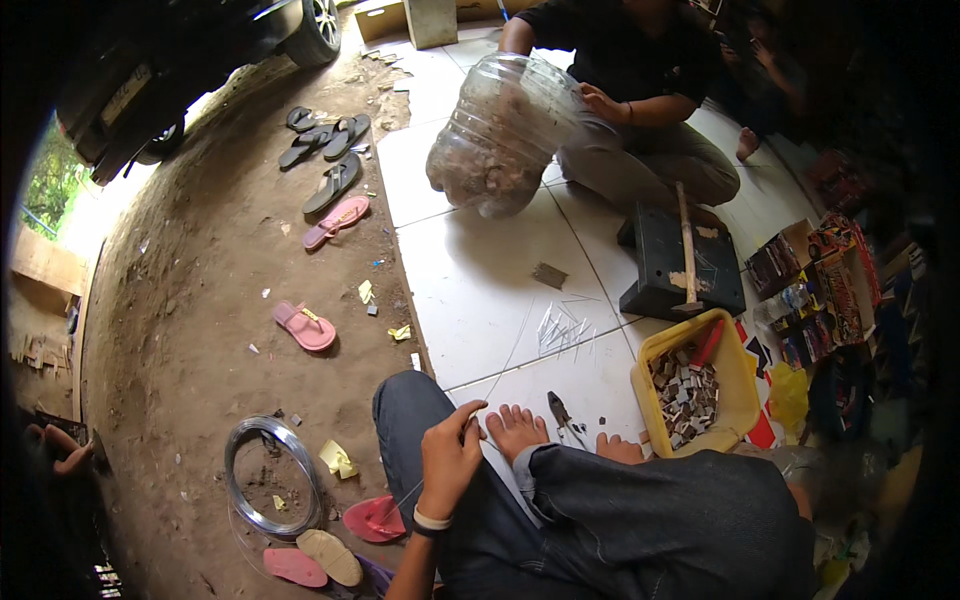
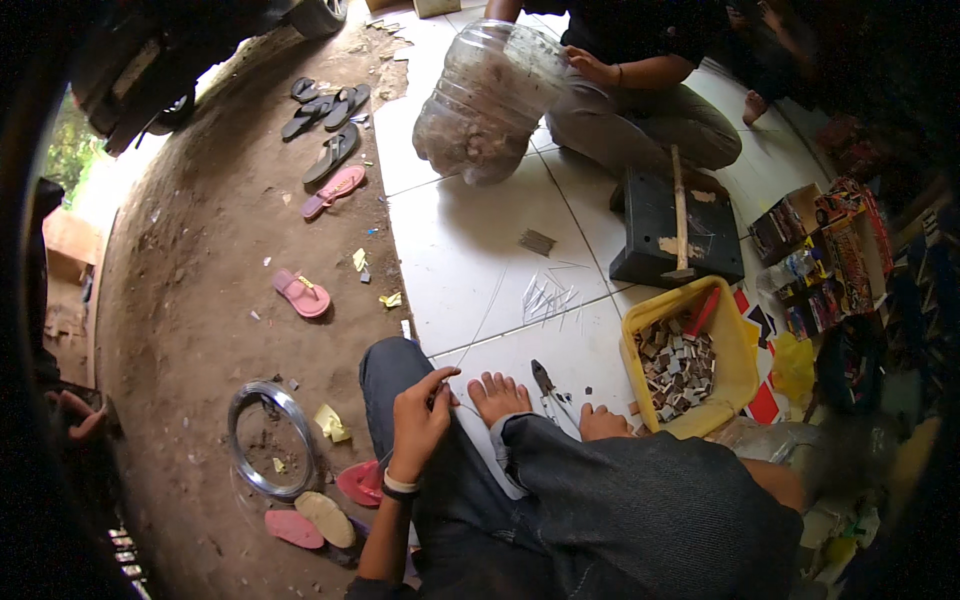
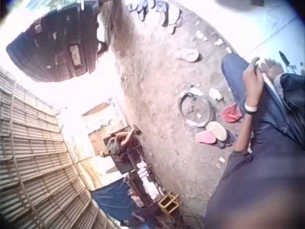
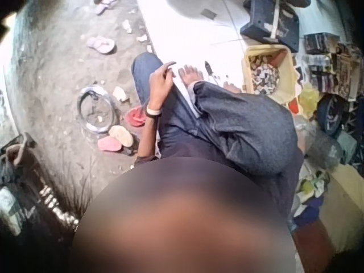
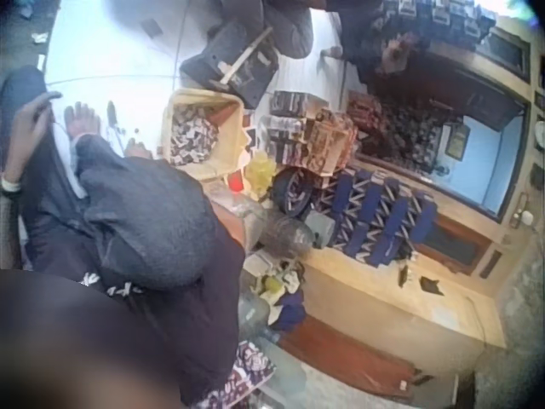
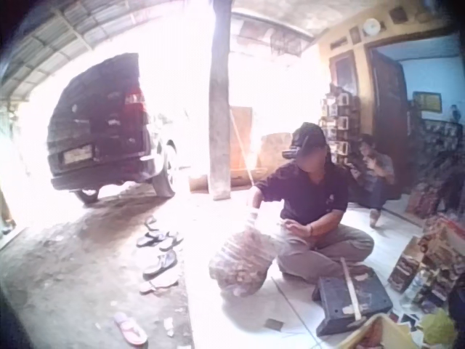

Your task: The person sits on the floor and uses pliers to cut a thin metal wire into short segments. The cut pieces are placed on the floor. Another person nearby uses a hammer to break small items on a block.

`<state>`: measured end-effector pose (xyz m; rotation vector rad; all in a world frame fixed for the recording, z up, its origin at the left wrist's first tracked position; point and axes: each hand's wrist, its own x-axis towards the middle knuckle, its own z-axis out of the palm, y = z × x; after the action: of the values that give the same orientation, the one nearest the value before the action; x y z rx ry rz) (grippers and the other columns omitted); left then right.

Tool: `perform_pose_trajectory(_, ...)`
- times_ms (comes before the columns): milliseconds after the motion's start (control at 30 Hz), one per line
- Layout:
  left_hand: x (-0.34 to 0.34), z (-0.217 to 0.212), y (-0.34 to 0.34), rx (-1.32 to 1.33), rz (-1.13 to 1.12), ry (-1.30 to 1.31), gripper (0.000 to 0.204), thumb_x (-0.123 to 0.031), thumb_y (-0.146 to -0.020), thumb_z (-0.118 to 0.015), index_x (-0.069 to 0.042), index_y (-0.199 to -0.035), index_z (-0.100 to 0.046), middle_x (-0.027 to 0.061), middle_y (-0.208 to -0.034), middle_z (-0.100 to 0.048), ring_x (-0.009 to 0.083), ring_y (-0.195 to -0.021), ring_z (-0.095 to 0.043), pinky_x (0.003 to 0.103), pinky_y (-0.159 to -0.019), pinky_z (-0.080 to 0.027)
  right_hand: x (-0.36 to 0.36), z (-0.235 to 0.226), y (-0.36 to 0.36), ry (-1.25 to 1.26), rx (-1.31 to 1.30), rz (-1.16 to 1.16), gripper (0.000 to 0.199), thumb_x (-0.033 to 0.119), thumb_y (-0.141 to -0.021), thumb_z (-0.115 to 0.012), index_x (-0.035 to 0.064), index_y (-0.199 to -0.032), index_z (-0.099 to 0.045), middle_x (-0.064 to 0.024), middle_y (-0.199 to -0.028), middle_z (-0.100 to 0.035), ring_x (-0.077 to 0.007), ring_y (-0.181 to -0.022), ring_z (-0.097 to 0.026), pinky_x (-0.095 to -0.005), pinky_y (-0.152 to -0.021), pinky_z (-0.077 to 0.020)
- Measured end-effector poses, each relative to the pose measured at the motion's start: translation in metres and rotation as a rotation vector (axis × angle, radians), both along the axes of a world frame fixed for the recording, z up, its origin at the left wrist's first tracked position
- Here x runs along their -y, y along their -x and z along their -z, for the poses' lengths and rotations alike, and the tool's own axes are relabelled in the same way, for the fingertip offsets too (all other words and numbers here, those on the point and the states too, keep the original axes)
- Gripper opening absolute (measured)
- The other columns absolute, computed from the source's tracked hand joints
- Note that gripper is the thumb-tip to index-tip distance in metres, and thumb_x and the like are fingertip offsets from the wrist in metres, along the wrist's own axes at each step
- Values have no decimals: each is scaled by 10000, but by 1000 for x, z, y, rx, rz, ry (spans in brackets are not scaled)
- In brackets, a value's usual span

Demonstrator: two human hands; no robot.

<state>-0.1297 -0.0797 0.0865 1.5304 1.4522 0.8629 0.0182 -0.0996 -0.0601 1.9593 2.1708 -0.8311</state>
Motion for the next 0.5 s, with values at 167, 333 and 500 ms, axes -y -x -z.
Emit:
perform_pose_trajectory(167,-36,23,-24,-143,19,-47,195,-143,-975,-612,-59,-1087,-748,196,-760,-714,360,-683,-718,428,-640,-539,6,36,-16,-195,-2,-63,422,336,-1032,-440,186,-1422,-500,-90,-1520,-511,-334,-1361,-491,-607,-1099,-362)
perform_pose_trajectory(333,-54,40,-41,-141,6,-107,201,-186,-1002,-626,-59,-1096,-751,191,-720,-685,319,-605,-671,409,-582,-495,-8,31,0,-236,23,39,320,277,-1007,-490,141,-1286,-570,-116,-1327,-588,-344,-1227,-569,-585,-964,-467)
perform_pose_trajectory(500,-73,52,-54,-126,95,-197,210,-189,-1019,-618,-59,-1118,-750,197,-727,-680,329,-598,-663,409,-580,-485,-6,7,-4,-272,39,59,235,204,-1001,-460,170,-1121,-658,-90,-1189,-641,-326,-1120,-618,-548,-877,-520)
